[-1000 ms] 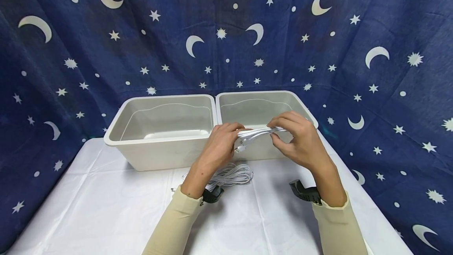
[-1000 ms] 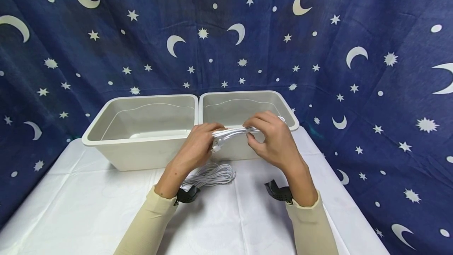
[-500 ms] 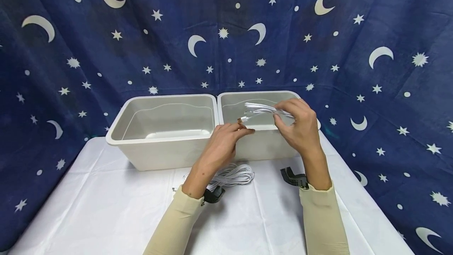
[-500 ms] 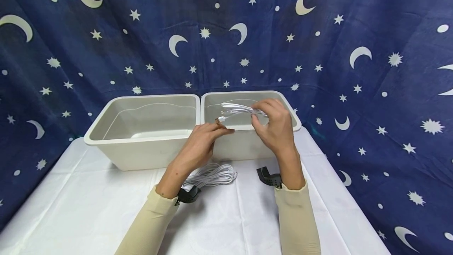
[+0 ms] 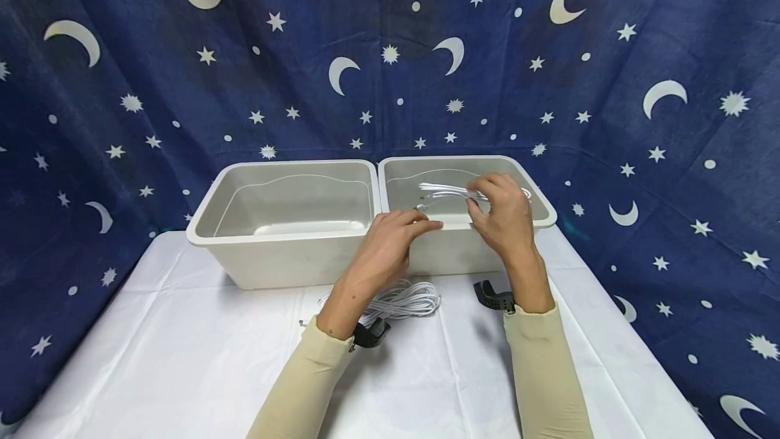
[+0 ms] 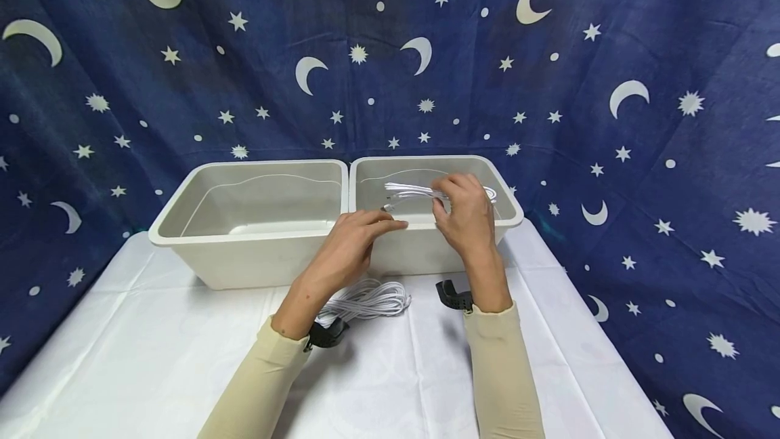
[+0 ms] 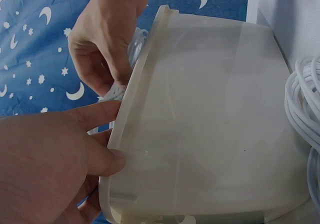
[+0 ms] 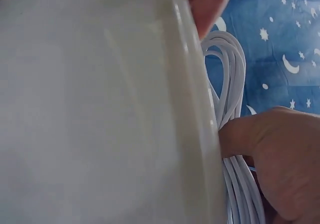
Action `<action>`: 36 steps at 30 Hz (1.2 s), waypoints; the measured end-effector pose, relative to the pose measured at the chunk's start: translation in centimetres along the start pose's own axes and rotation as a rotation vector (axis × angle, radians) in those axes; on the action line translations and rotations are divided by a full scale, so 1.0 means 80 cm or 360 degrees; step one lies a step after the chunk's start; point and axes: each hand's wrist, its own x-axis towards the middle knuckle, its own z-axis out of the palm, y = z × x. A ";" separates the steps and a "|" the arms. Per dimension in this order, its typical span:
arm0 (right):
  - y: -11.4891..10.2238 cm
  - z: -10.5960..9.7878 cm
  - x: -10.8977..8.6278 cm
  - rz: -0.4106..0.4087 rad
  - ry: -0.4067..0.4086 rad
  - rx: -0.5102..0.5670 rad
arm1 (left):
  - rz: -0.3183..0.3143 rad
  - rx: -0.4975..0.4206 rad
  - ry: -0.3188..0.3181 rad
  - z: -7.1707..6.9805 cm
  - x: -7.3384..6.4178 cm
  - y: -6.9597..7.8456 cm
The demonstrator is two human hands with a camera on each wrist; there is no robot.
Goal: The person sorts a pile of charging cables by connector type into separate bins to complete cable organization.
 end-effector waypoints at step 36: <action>-0.024 -0.003 -0.018 -0.0254 -0.0106 0.0138 | 0.0011 0.0011 0.0026 0.001 -0.001 -0.001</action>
